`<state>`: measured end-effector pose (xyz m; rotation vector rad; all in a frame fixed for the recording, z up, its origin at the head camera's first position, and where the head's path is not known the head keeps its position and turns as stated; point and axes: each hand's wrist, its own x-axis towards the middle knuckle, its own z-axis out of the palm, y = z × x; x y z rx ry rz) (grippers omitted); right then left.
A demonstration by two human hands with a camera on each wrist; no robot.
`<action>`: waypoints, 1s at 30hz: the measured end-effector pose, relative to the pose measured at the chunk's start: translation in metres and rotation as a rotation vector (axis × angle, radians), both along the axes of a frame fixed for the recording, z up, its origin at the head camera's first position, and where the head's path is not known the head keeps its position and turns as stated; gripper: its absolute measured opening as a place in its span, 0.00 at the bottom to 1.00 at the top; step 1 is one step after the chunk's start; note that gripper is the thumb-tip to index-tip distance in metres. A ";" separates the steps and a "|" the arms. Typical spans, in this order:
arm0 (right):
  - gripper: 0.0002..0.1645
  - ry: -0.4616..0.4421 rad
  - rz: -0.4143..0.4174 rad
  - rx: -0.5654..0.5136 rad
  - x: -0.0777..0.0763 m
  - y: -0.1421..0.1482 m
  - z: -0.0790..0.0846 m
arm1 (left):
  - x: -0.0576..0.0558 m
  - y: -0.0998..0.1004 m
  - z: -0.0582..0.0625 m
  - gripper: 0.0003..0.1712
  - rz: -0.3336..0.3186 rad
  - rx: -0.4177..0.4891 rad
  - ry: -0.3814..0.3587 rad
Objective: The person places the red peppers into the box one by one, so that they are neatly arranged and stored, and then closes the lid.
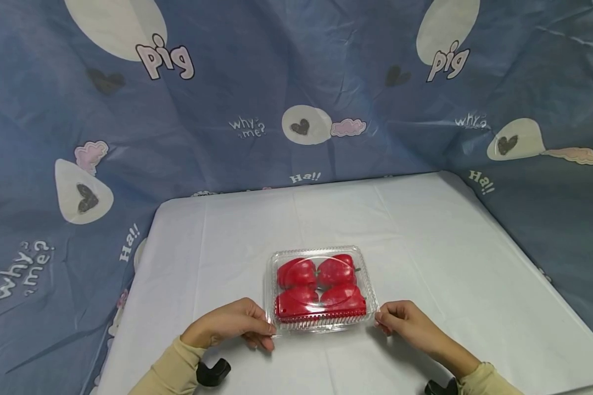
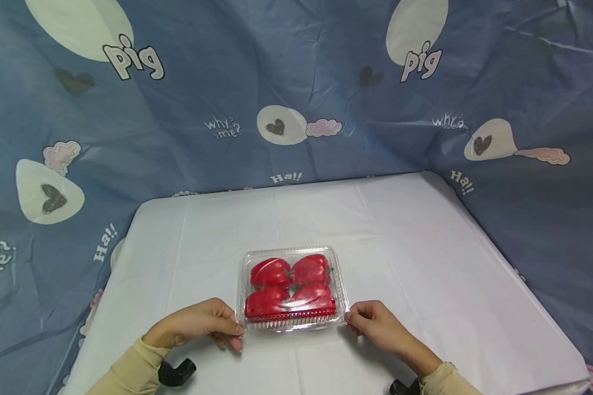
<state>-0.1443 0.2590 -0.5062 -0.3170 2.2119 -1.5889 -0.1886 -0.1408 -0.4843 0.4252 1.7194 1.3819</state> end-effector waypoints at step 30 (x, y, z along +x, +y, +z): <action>0.17 0.089 0.068 0.162 -0.016 0.013 0.014 | -0.020 -0.020 0.012 0.16 0.074 -0.153 0.140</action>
